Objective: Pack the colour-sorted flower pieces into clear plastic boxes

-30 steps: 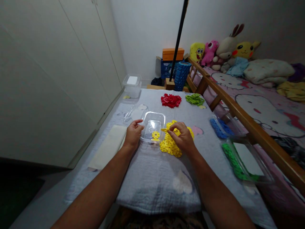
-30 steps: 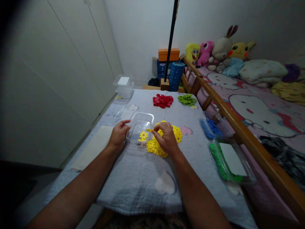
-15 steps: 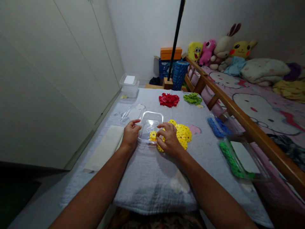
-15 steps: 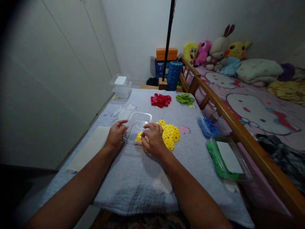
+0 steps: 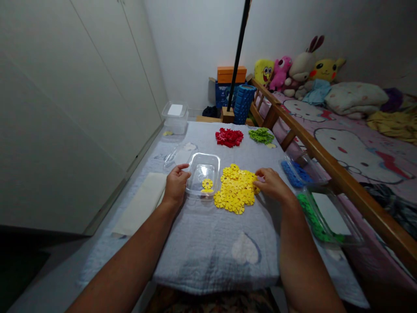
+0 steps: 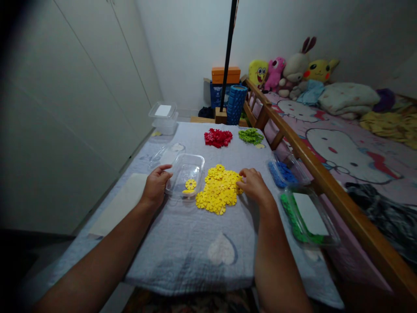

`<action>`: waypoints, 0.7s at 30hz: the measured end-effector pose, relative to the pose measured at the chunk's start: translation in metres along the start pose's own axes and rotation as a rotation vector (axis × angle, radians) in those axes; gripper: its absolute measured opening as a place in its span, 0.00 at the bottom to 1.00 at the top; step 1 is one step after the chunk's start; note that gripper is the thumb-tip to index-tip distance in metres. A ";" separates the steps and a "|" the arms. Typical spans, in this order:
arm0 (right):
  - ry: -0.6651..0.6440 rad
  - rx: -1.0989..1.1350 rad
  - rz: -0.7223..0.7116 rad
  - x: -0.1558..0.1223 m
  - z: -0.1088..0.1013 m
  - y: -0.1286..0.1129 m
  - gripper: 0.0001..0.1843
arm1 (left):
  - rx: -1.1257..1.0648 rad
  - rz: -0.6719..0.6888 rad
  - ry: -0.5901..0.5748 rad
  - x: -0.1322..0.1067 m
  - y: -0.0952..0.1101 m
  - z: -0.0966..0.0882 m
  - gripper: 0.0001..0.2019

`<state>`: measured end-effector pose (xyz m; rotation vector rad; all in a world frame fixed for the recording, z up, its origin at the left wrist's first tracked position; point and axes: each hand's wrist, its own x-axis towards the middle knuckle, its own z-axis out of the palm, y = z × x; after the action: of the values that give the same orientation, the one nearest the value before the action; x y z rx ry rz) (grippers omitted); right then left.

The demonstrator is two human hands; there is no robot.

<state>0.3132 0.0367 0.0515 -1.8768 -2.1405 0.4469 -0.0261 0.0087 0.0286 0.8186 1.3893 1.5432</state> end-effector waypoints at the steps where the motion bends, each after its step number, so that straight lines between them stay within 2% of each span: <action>1: -0.034 -0.008 0.014 -0.001 0.000 0.003 0.13 | -0.003 0.000 0.004 0.000 -0.001 0.000 0.22; 6: -0.129 0.075 0.074 -0.003 0.002 0.003 0.13 | -0.019 0.004 0.024 0.001 -0.001 0.000 0.23; 16: -0.085 0.136 0.132 -0.004 -0.001 -0.004 0.10 | 0.001 -0.017 0.006 0.001 -0.001 0.000 0.22; 21: -0.140 0.176 0.109 -0.006 0.001 0.000 0.11 | 0.021 -0.006 0.015 0.001 -0.001 0.000 0.21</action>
<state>0.3136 0.0311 0.0511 -1.9182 -2.0136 0.7847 -0.0266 0.0097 0.0273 0.8167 1.4192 1.5357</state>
